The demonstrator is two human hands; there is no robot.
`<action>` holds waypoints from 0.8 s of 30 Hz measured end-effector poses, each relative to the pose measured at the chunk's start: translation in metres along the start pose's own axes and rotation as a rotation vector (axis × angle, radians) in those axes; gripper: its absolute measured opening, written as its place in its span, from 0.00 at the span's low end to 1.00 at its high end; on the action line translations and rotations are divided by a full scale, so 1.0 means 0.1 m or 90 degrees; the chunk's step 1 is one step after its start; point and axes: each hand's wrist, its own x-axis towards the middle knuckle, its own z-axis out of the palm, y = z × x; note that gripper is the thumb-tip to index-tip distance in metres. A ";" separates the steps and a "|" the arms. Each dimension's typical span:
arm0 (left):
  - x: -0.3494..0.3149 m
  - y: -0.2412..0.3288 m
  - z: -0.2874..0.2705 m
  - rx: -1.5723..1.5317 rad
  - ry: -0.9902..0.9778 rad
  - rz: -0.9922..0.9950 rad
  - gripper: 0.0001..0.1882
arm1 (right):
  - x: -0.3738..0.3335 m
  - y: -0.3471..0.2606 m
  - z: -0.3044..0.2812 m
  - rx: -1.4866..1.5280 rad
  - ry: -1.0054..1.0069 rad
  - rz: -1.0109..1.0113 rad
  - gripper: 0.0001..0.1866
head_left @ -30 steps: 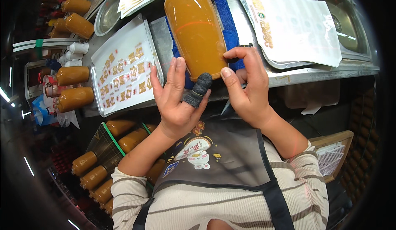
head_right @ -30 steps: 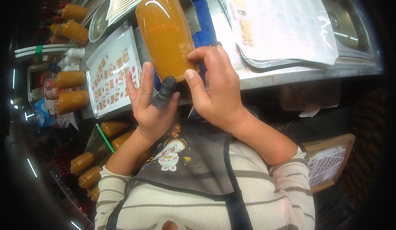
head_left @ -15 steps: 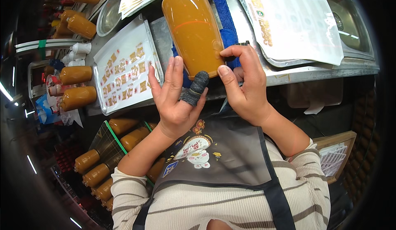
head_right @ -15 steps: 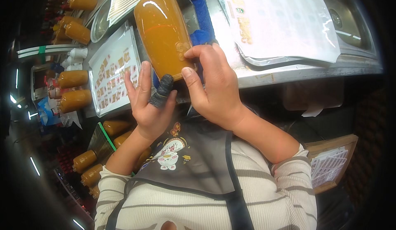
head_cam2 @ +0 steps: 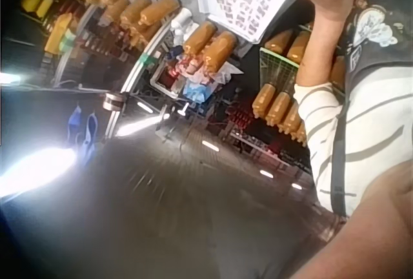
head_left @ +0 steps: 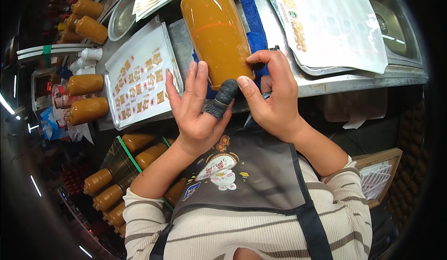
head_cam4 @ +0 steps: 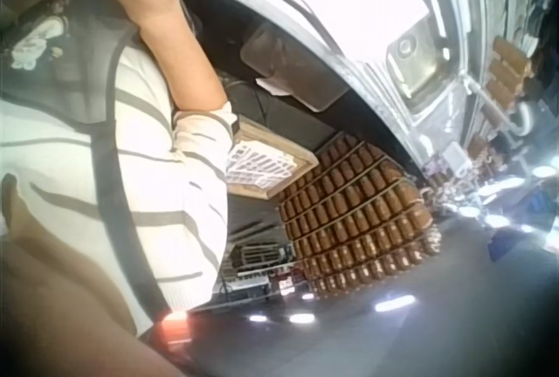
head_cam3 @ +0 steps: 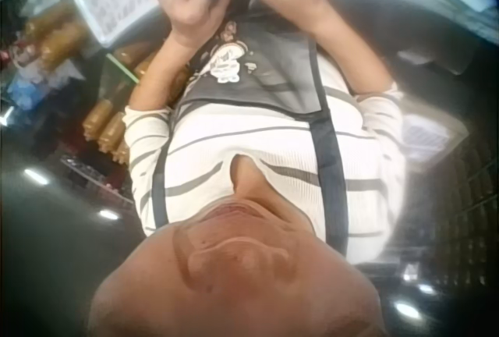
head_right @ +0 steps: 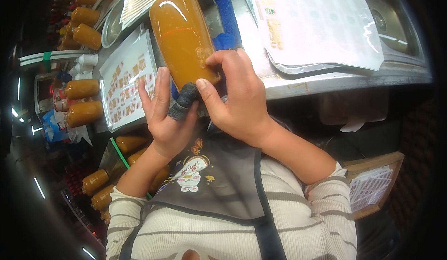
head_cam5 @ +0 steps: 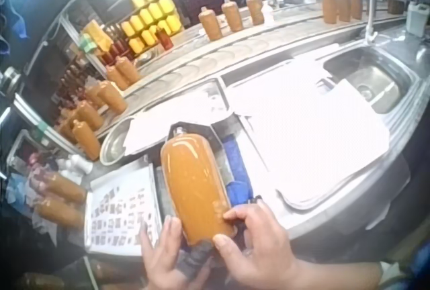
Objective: The person applies adhesive labels to the sides of amber-colored bottles. They peel each label from a sheet, position it on a bottle, and smooth it down with their fingers. The person handles multiple bottles one at a time, rotating them to align the labels.
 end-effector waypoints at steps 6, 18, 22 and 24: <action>0.10 0.04 -0.04 0.031 -0.006 0.008 0.14 | -0.02 0.03 0.02 0.033 0.003 0.028 0.13; 0.22 0.05 0.05 -0.023 0.013 -0.062 0.23 | -0.21 -0.04 -0.23 -0.100 -0.033 -0.115 0.13; 0.10 -0.22 0.13 -0.132 0.072 -0.115 0.45 | -0.23 0.02 -0.03 -0.123 -0.155 -0.254 0.14; 0.14 -0.19 0.14 -0.161 0.076 -0.124 0.44 | -0.28 0.04 -0.11 -0.117 -0.117 -0.179 0.14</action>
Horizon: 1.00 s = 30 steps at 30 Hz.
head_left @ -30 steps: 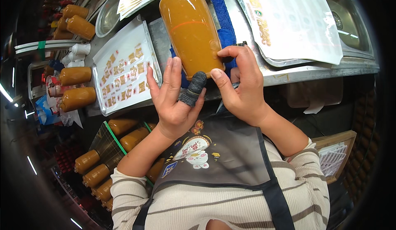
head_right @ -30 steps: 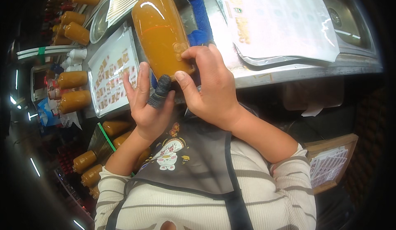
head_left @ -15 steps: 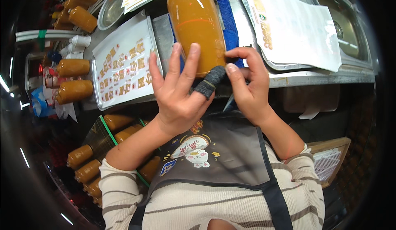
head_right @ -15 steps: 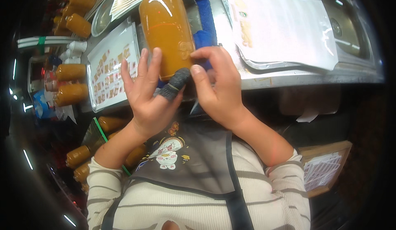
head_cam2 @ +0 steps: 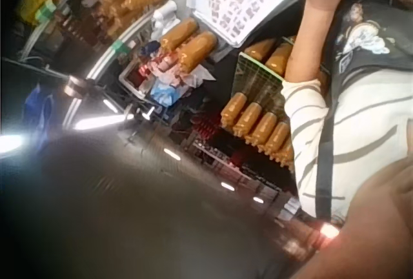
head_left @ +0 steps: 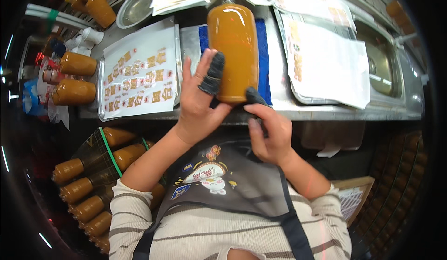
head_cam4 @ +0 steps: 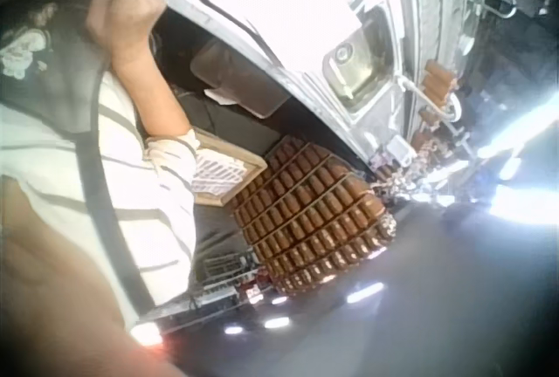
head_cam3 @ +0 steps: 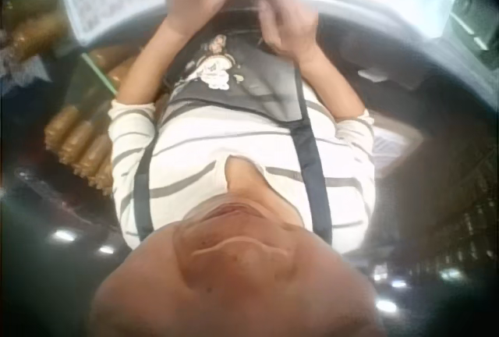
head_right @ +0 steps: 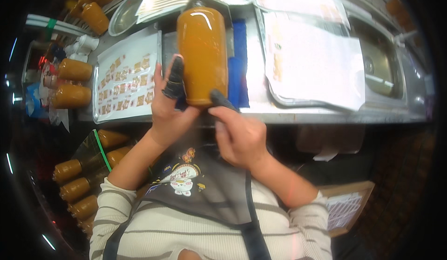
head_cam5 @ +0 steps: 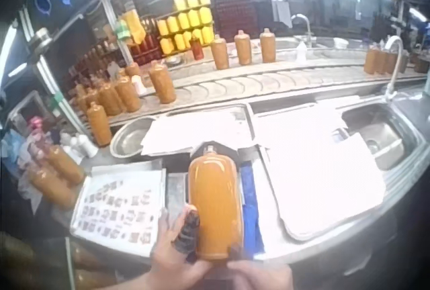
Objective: The person applies adhesive labels to the sides of amber-colored bottles. They peel each label from a sheet, position it on a bottle, and smooth it down with their fingers. The person handles multiple bottles one at a time, rotating them to align the labels.
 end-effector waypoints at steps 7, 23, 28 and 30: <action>0.16 0.20 0.01 0.072 0.013 0.028 0.35 | -0.08 -0.13 -0.07 -0.066 -0.008 0.032 0.16; -0.06 0.03 0.05 0.015 -0.038 0.002 0.53 | 0.73 -0.39 -0.36 -0.044 -0.400 -0.067 0.07; 0.18 0.09 0.06 0.010 -0.034 0.009 0.53 | 1.32 0.34 -0.79 -0.104 -0.017 0.111 0.09; 0.16 0.06 0.06 0.009 -0.044 0.012 0.54 | 1.66 1.05 -0.96 -0.272 0.003 0.185 0.12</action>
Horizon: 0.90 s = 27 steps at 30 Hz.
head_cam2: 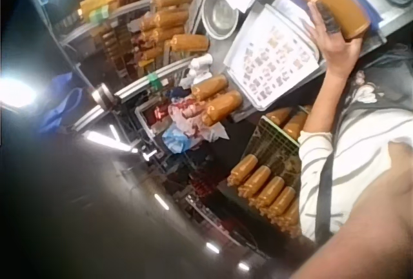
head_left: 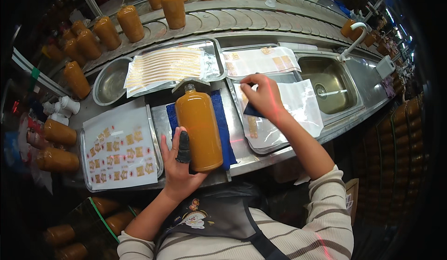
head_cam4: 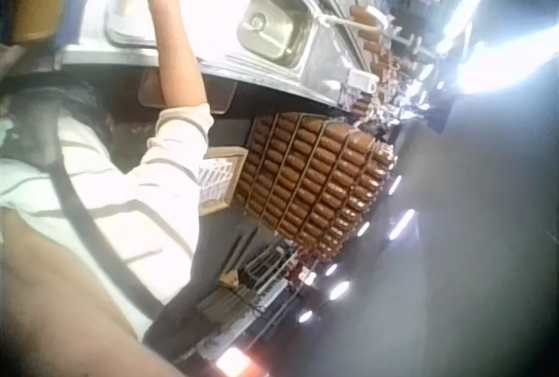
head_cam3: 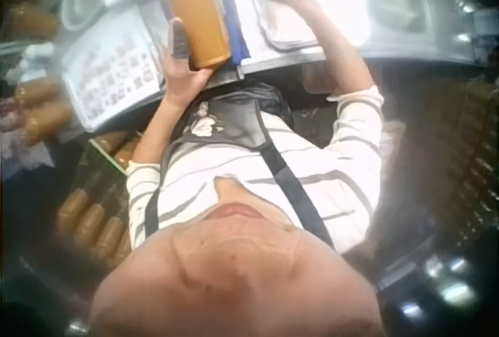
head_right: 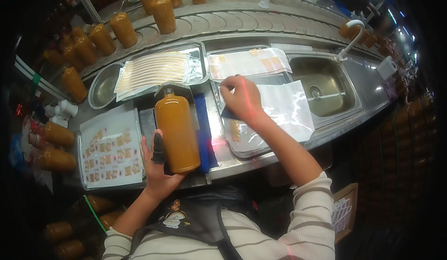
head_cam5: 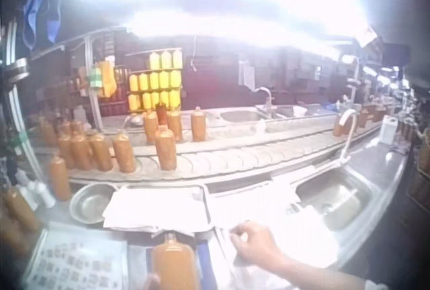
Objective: The person applies adhesive labels to the sides of amber-colored bottles. They peel each label from a sheet, position it on a bottle, and smooth it down with their fingers. The person handles multiple bottles one at a time, rotating them to align the labels.
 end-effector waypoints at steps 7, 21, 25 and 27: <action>-0.08 -0.11 -0.01 -0.048 -0.020 -0.033 0.60 | 1.36 0.71 0.51 -0.234 -0.113 0.291 0.18; -0.08 -0.15 0.03 -0.112 -0.003 -0.032 0.56 | 1.64 1.14 0.70 -0.118 0.007 0.228 0.11; -0.07 -0.16 0.01 -0.126 0.027 -0.024 0.57 | 1.48 0.89 0.41 -0.075 0.047 0.099 0.12; -0.06 -0.15 -0.02 -0.146 0.028 -0.055 0.62 | 1.34 0.66 0.15 -0.046 0.047 0.032 0.12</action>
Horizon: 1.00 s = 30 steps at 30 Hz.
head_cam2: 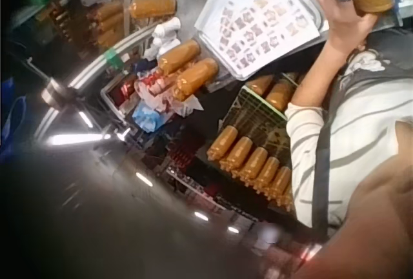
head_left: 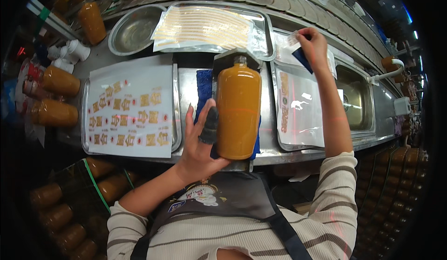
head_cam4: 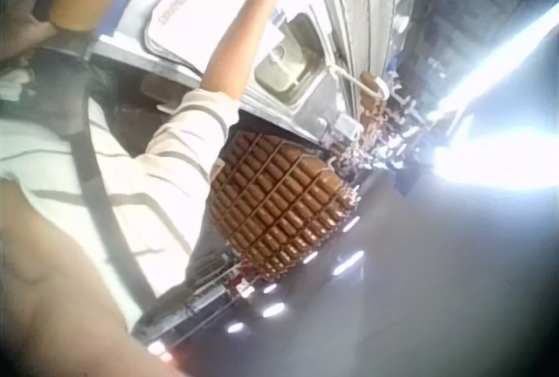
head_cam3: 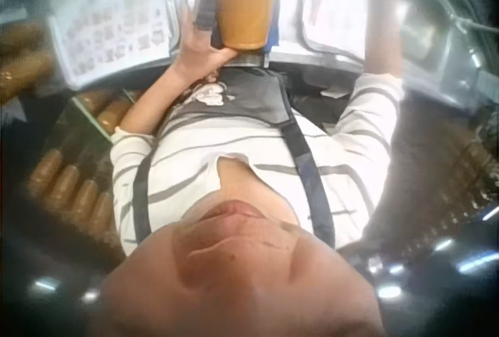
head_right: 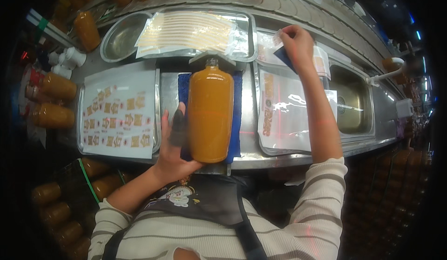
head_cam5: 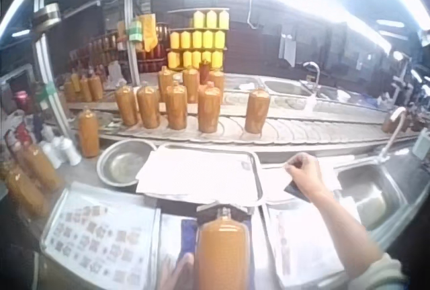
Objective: The person applies adhesive labels to the sides of amber-colored bottles. They peel each label from a sheet, position it on a bottle, and smooth it down with their fingers. The person handles multiple bottles one at a time, rotating them to align the labels.
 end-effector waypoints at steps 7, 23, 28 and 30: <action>0.01 -0.04 0.08 -0.012 -0.007 -0.008 0.64 | -0.84 -1.10 -0.97 0.107 -0.185 -0.089 0.07; 0.05 -0.04 -0.10 -0.203 -0.051 -0.142 0.60 | -1.05 -1.98 -0.50 0.182 -0.591 -0.292 0.11; 0.28 0.00 -0.01 -0.386 0.055 -0.297 0.46 | -1.07 -1.98 -0.42 0.115 -0.527 -0.338 0.12; 0.34 0.00 0.02 -0.399 0.058 -0.338 0.41 | -1.11 -1.99 -0.43 0.108 -0.505 -0.315 0.12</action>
